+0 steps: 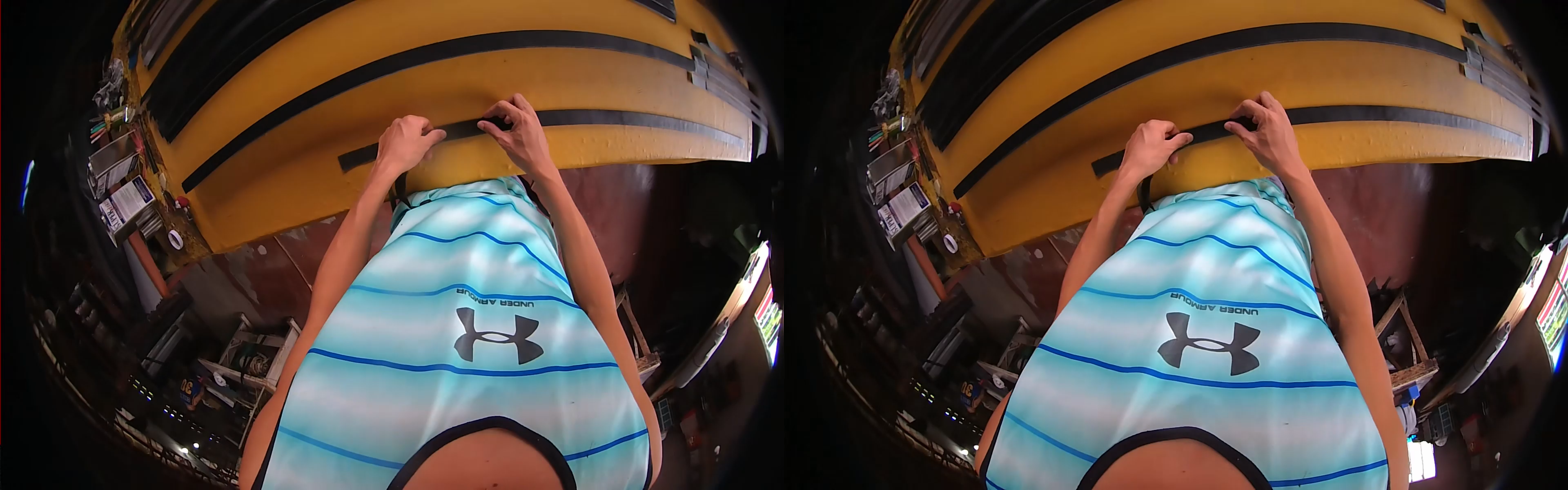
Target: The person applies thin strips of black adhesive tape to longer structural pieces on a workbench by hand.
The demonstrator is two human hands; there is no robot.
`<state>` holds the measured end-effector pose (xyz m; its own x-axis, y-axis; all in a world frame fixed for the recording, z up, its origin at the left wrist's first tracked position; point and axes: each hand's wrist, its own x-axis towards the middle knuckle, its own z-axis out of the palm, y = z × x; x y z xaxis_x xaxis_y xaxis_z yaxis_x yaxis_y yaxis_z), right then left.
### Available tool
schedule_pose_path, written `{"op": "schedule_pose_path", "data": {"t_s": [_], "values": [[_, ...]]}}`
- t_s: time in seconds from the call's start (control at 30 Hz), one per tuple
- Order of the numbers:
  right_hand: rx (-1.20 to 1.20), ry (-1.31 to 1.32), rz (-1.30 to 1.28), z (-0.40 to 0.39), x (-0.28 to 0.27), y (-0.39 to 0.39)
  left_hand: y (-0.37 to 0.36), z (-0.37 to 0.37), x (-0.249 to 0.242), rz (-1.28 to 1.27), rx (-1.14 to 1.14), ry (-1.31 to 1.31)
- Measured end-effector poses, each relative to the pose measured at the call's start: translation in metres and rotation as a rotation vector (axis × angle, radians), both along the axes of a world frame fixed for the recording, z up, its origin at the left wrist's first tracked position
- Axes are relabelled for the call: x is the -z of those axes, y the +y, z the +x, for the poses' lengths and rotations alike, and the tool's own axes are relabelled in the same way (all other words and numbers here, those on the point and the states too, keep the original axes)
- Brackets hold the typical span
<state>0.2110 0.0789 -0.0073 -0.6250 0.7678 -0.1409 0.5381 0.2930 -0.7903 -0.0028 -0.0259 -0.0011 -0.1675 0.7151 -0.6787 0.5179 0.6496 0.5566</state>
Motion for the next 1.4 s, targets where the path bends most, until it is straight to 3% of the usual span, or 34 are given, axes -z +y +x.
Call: {"op": "schedule_pose_path", "data": {"t_s": [0.2, 0.27, 0.4, 0.7, 0.93, 1.1, 1.2, 1.4], "values": [[-0.039, -0.047, 0.083, 0.001, 0.005, -0.006, 0.003, 0.003, -0.003, -0.035, -0.011, 0.003], [-0.187, 0.016, 0.473, 0.000, 0.012, -0.017, 0.002, 0.005, -0.001, -0.027, -0.004, 0.036], [-0.637, -0.145, 0.381, -0.010, 0.021, -0.040, -0.001, 0.001, 0.009, 0.034, 0.014, 0.043], [-0.495, -0.201, 0.493, 0.006, 0.023, -0.039, -0.002, 0.002, 0.002, 0.007, -0.034, 0.009], [-0.324, -0.423, 0.628, 0.060, 0.027, -0.008, 0.001, 0.000, 0.005, 0.013, -0.049, -0.019], [-0.198, -0.395, 0.704, 0.042, 0.024, -0.024, 0.006, 0.002, 0.001, 0.007, -0.012, 0.003], [-0.368, -0.090, 0.615, 0.005, 0.015, -0.029, 0.006, 0.001, 0.001, 0.018, 0.024, 0.022], [-0.495, -0.131, 0.596, -0.023, 0.005, -0.021, 0.006, -0.003, 0.004, 0.049, 0.043, 0.019]]}}
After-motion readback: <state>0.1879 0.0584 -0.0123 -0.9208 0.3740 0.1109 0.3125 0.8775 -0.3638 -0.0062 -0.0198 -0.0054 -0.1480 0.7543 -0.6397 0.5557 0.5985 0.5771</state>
